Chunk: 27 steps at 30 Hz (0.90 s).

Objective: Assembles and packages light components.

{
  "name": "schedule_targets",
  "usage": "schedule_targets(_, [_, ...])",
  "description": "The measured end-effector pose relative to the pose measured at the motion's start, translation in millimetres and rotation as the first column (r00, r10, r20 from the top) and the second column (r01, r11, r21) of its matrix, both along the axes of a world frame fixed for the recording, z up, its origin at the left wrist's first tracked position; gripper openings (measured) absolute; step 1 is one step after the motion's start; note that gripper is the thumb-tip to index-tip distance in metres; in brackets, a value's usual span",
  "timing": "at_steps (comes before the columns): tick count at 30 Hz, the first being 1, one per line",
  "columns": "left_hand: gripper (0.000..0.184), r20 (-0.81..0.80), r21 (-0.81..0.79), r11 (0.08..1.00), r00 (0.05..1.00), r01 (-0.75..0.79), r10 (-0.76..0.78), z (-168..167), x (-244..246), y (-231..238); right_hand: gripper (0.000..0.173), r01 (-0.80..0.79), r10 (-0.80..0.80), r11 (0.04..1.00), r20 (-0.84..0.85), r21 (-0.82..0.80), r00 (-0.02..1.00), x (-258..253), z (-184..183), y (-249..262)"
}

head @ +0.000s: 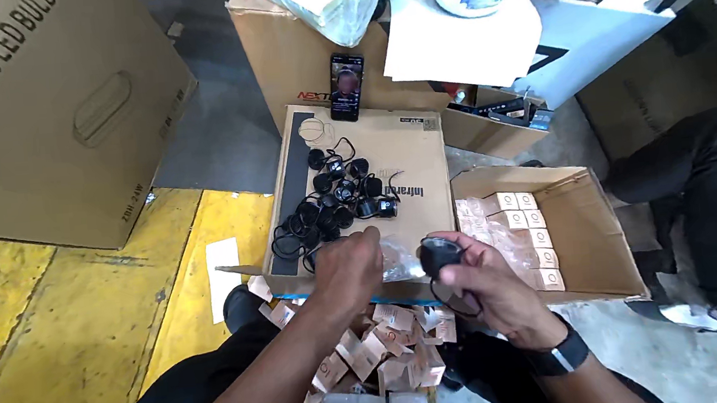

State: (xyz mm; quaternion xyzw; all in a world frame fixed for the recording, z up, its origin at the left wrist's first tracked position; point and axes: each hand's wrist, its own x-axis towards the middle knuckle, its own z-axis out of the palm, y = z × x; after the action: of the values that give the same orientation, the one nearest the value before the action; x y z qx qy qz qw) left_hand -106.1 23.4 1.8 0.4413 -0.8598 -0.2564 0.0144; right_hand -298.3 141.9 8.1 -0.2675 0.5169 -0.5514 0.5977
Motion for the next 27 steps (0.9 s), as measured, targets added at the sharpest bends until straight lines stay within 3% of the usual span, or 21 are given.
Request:
schedule_targets(3, [0.025, -0.049, -0.046, 0.999, 0.998, -0.029, 0.027, -7, -1, -1, 0.058, -0.056, 0.05, 0.998, -0.154, -0.037, 0.987, 12, 7, 1])
schedule_targets(7, [0.026, -0.178, -0.015, 0.997, 0.982, -0.069, 0.065, -8, 0, 5, 0.057, -0.094, 0.141, 0.987, -0.439, 0.127, 0.887, 16, -5, 2])
schedule_targets(10, [0.023, -0.215, -0.05, 0.994, 0.973, -0.095, 0.082, -7, 1, 9, 0.058, -0.076, 0.132, 0.989, -0.546, 0.124, 0.827, 18, -10, 4])
schedule_targets(13, [0.021, -0.218, -0.152, 0.983, 0.974, -0.104, 0.07, -13, 4, 6, 0.064, -0.03, 0.059, 0.998, -0.532, 0.061, 0.844, 16, -8, 2])
schedule_targets(16, [0.02, -0.206, -0.169, 0.978, 0.975, -0.124, 0.088, -13, 7, 1, 0.053, -0.075, 0.087, 0.996, -0.414, 0.045, 0.906, 15, -3, -1])
schedule_targets(19, [0.02, -0.229, -0.068, 0.99, 0.968, -0.121, 0.103, -12, 7, 2, 0.052, -0.155, 0.188, 0.981, -0.347, 0.119, 0.919, 18, -4, -3])
schedule_targets(23, [0.024, -0.287, 0.148, 0.988, 0.955, -0.038, 0.08, -9, 7, 4, 0.049, -0.071, 0.149, 0.978, -0.415, 0.198, 0.898, 24, -11, -6])
schedule_targets(27, [0.025, -0.356, 0.155, 0.986, 0.935, 0.064, -0.005, -10, 6, 9, 0.048, -0.003, 0.094, 0.977, -0.413, 0.215, 0.906, 22, -14, -8])
